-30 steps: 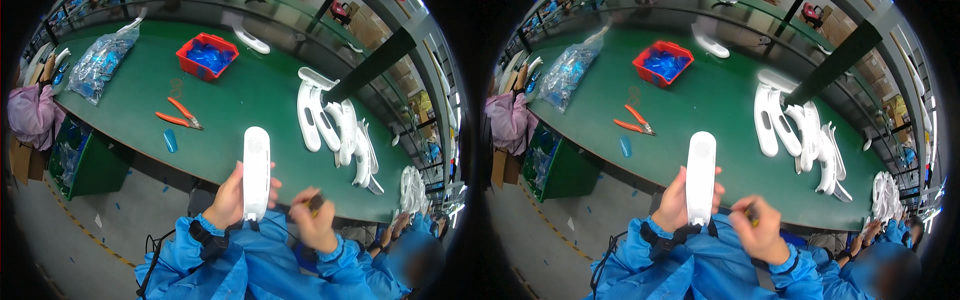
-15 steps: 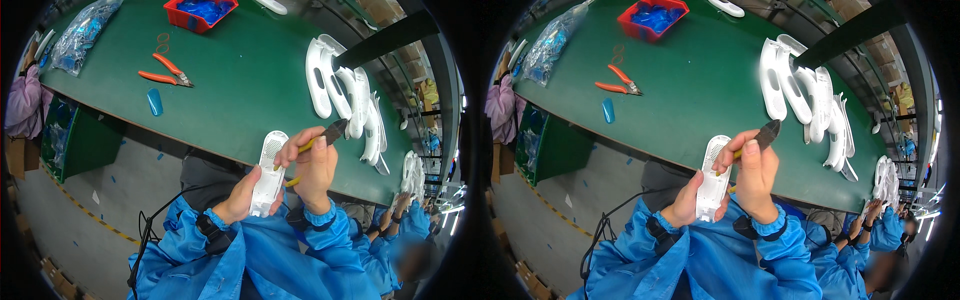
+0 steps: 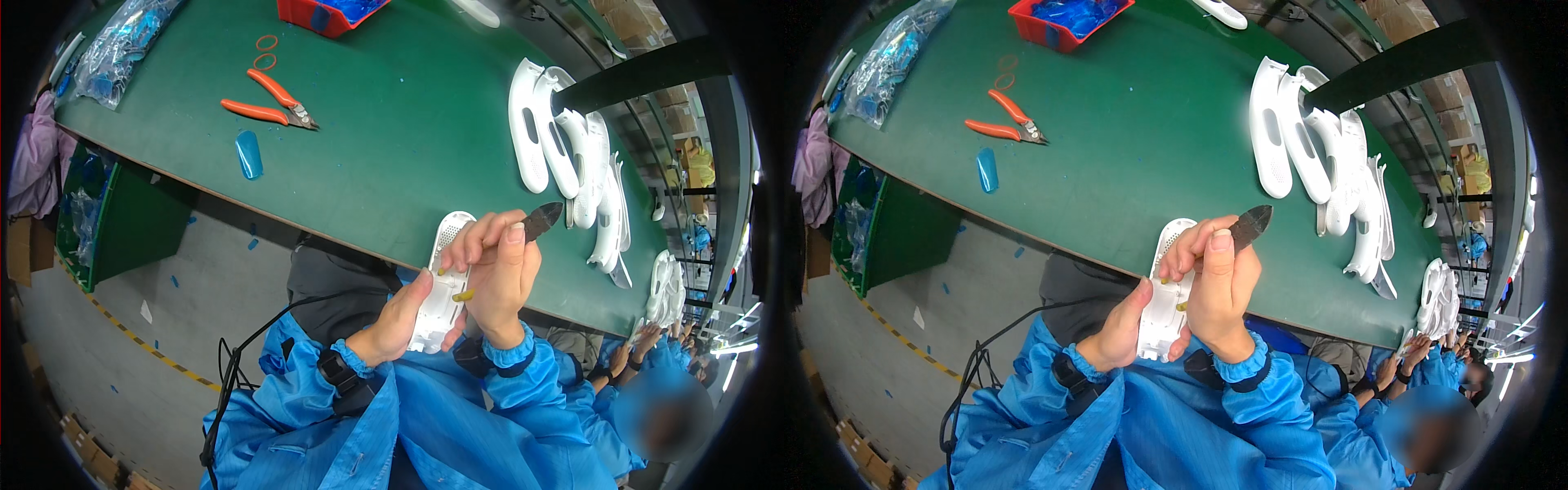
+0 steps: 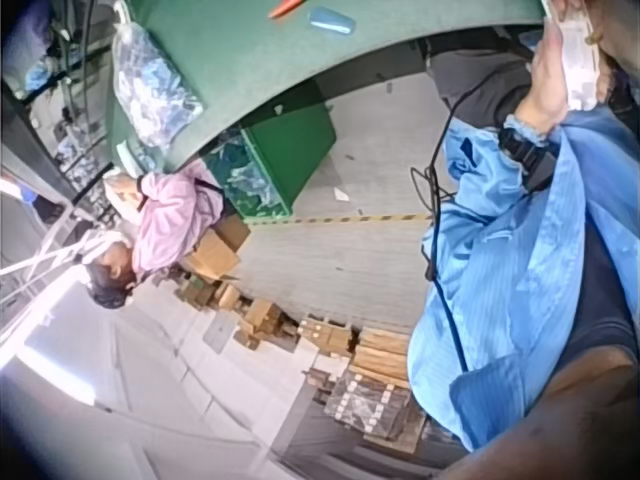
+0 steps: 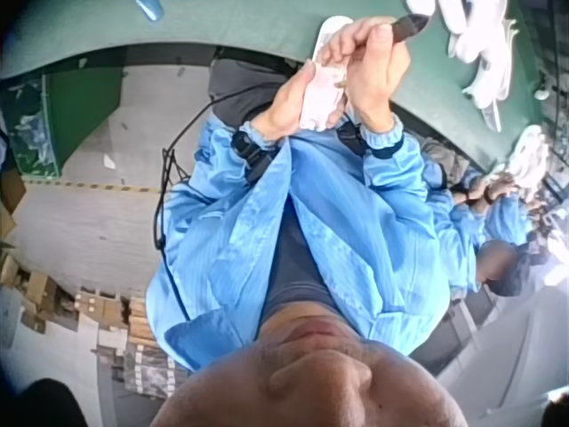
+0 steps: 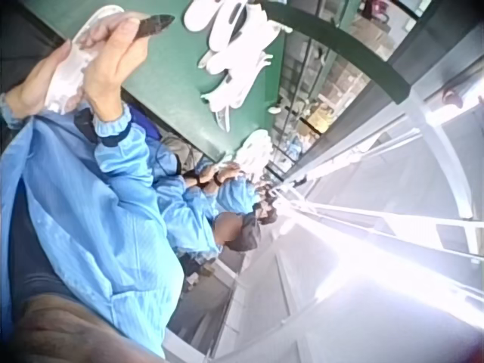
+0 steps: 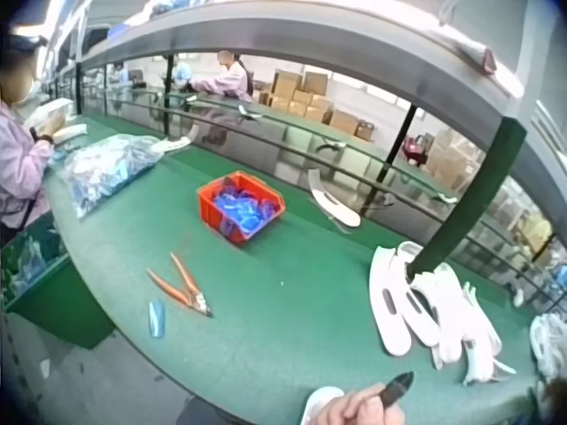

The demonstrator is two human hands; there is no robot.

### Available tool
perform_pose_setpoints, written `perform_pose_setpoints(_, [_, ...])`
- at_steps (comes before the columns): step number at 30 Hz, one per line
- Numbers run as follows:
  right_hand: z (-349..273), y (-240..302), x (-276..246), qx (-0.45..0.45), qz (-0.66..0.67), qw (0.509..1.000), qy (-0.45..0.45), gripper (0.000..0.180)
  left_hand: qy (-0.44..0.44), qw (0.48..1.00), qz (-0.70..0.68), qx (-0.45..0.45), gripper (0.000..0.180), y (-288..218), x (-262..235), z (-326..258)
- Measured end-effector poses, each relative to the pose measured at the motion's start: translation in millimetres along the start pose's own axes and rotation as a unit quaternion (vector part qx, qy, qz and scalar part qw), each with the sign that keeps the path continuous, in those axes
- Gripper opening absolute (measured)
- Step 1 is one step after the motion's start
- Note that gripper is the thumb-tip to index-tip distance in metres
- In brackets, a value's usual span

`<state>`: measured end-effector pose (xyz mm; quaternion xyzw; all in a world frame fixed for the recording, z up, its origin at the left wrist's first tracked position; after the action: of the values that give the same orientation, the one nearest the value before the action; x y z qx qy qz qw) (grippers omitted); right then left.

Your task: Manually assemble and trim plastic components for a product using pliers and manual dexterity.

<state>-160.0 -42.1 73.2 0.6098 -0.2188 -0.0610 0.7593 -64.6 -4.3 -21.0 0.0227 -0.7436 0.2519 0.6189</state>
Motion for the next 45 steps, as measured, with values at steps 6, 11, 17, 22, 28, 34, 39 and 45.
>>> perform_pose_setpoints(6, [-0.8,-0.7,-3.5,-0.005,-0.004,1.0,-0.003,0.03,-0.015,1.0,-0.012,0.002,0.064,-5.6,5.2,-1.3])
perform_pose_setpoints(11, [-2.4,0.6,-5.3,0.004,0.01,1.0,-0.009,0.031,-0.003,1.0,0.022,-0.011,0.067,-0.7,-1.8,-1.9])
perform_pose_setpoints(17, [-3.5,-1.4,-3.3,0.002,-0.007,1.0,-0.01,0.031,-0.017,0.999,0.032,-0.015,0.065,-4.5,-0.5,-2.4])
perform_pose_setpoints(22, [-5.2,-1.8,-0.3,-0.044,-0.077,0.996,0.011,0.029,-0.063,0.996,0.06,-0.014,0.064,-1.5,-7.0,-3.1])
perform_pose_setpoints(28, [-3.9,-1.9,1.0,-0.021,-0.093,0.995,0.009,0.028,-0.051,0.996,0.077,-0.012,0.066,-7.4,-0.6,-2.0])
perform_pose_setpoints(34, [-0.7,-2.6,-9.6,0.028,-0.004,0.999,-0.033,0.034,-0.02,0.998,0.06,-0.019,0.07,-5.4,3.4,-2.1])
perform_pose_setpoints(39, [-0.9,-2.2,-8.7,0.032,0.013,0.998,-0.046,0.035,-0.022,0.998,0.057,-0.02,0.069,-6.4,3.0,-1.5])
perform_pose_setpoints(45, [-1.2,-2.8,-4.3,0.011,-0.007,0.999,-0.034,0.031,-0.028,0.998,0.062,-0.018,0.065,-6.3,1.1,-3.4])
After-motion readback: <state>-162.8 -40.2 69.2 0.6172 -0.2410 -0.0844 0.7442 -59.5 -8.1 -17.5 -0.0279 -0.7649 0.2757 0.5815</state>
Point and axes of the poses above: each hand's wrist, its own z-axis towards the middle knuckle, its own x-axis out of the palm, y = z × x, the point moved 5 cm from there along z, towards the middle knuckle, and after that the axes turned 1 degree about -x, right-handed, at the moved point
